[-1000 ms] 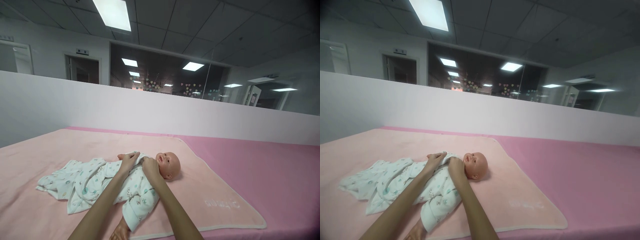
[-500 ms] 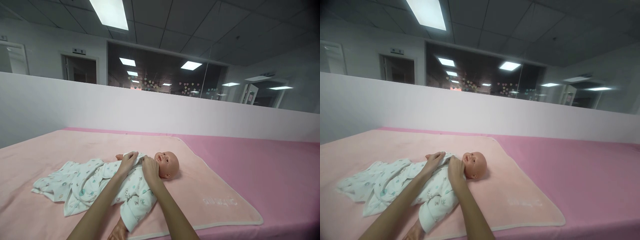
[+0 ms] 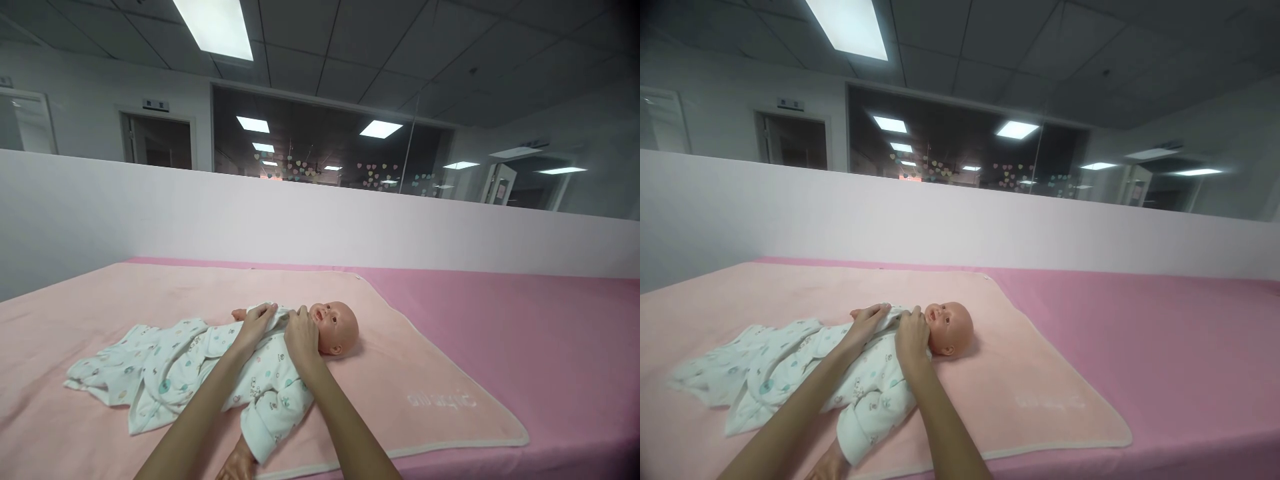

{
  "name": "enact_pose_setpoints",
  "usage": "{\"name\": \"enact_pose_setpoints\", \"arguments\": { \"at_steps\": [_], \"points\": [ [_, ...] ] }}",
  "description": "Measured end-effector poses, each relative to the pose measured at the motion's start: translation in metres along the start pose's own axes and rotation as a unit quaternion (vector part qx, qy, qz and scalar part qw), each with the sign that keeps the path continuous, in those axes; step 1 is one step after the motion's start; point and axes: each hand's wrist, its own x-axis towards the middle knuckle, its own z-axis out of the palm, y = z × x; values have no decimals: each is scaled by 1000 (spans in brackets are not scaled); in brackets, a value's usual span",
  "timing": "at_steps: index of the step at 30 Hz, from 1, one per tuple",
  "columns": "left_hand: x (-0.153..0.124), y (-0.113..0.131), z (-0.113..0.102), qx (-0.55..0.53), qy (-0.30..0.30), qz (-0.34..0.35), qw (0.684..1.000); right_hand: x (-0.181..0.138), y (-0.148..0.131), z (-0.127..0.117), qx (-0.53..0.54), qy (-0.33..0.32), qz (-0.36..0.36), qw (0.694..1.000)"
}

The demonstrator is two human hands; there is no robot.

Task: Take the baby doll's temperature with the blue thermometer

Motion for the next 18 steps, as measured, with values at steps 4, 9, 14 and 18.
{"name": "enact_pose_setpoints", "arguments": {
  "at_steps": [4,9,14,18],
  "points": [
    [1,0,-1,0,-8,-4,1000,4,2,3,19,8,8,1000],
    [0,2,0,32,-9,28,999,10,14,-14,236,146,-17,961],
    [-9,8,5,102,-96,82,987,12,26,-38,440,315,95,836],
    [-11,12,5,36,-149,58,986,13,23,-41,577,315,152,738]
  ]
}}
